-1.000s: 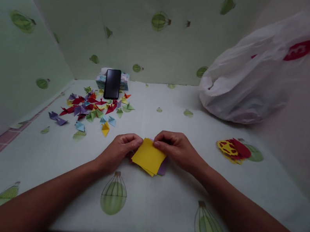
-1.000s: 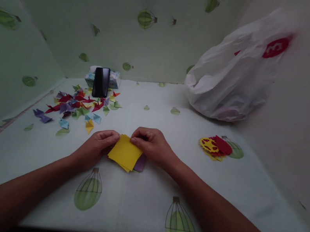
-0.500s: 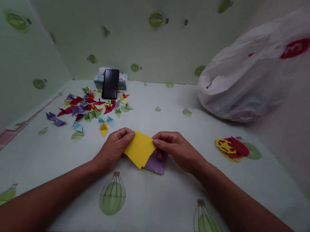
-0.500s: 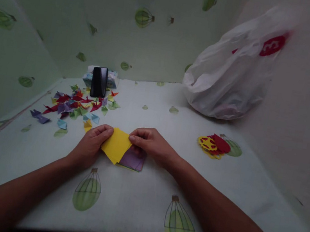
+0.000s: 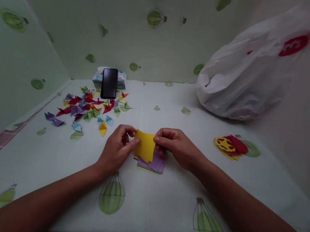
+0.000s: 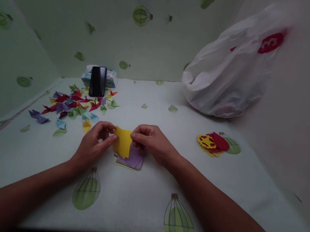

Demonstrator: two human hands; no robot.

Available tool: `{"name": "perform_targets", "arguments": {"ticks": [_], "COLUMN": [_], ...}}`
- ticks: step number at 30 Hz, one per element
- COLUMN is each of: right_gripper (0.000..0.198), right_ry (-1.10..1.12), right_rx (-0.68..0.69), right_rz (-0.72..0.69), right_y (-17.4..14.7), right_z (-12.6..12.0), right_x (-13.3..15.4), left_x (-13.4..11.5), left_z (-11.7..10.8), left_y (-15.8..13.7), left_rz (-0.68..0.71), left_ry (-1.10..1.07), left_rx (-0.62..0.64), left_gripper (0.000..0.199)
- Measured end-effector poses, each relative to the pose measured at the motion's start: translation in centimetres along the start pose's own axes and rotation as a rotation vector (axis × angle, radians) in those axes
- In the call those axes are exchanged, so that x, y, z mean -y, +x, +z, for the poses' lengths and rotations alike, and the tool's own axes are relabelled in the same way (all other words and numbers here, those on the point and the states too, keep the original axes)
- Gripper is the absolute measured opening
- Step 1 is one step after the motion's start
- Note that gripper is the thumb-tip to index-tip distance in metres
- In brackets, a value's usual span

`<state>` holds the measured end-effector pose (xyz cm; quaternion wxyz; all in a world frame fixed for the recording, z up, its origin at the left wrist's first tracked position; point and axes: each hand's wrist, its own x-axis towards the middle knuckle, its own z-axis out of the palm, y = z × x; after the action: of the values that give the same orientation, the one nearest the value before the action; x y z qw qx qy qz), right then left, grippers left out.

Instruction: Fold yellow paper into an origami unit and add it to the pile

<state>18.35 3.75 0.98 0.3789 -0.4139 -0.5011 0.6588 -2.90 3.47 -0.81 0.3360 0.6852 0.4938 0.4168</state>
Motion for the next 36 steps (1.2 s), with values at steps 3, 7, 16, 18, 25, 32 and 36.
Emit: {"name": "perform_targets", "arguments": {"ticks": [3,7,16,18,25,32,36], "right_gripper": [0.023,0.023,0.025,0.024,0.022,0.016,0.015], "right_ry": [0.017,0.03,0.047,0.051,0.077,-0.252,-0.837], "right_rx": [0.002,0.031,0.062,0.065,0.04,-0.056,-0.304], "right_rz": [-0.012,-0.031,-0.019,-0.022,-0.031,0.199,-0.001], "right_y": [-0.1,-0.3,-0.1,-0.1,-0.2,0.2,-0.2], "right_z": [0.5,1.2,1.1,1.1,0.9,-0.6,-0.1], "right_x": [-0.2,-0.6,-0.9,-0.9,-0.4,0.5,1.0], "left_x": [-0.8,-1.6,-0.9,-0.8,-1.3,-0.8,-1.3], "left_z": [0.1,0.4,0.6,0.7,-0.1,-1.5,-1.2], "left_y": [-0.6,-1.2,-0.9,-0.9,-0.3,0.5,0.2], "left_rz": [0.107,0.085,-0.148,-0.199,-0.252,-0.125,-0.115], "left_ry": [0.015,0.019,-0.365,-0.427,-0.375,-0.363,-0.319], "left_rx": [0.12,0.271,0.349,0.35,0.174,-0.115,-0.117], "left_gripper": [0.017,0.027,0.021,0.022,0.022,0.016,0.016]}}
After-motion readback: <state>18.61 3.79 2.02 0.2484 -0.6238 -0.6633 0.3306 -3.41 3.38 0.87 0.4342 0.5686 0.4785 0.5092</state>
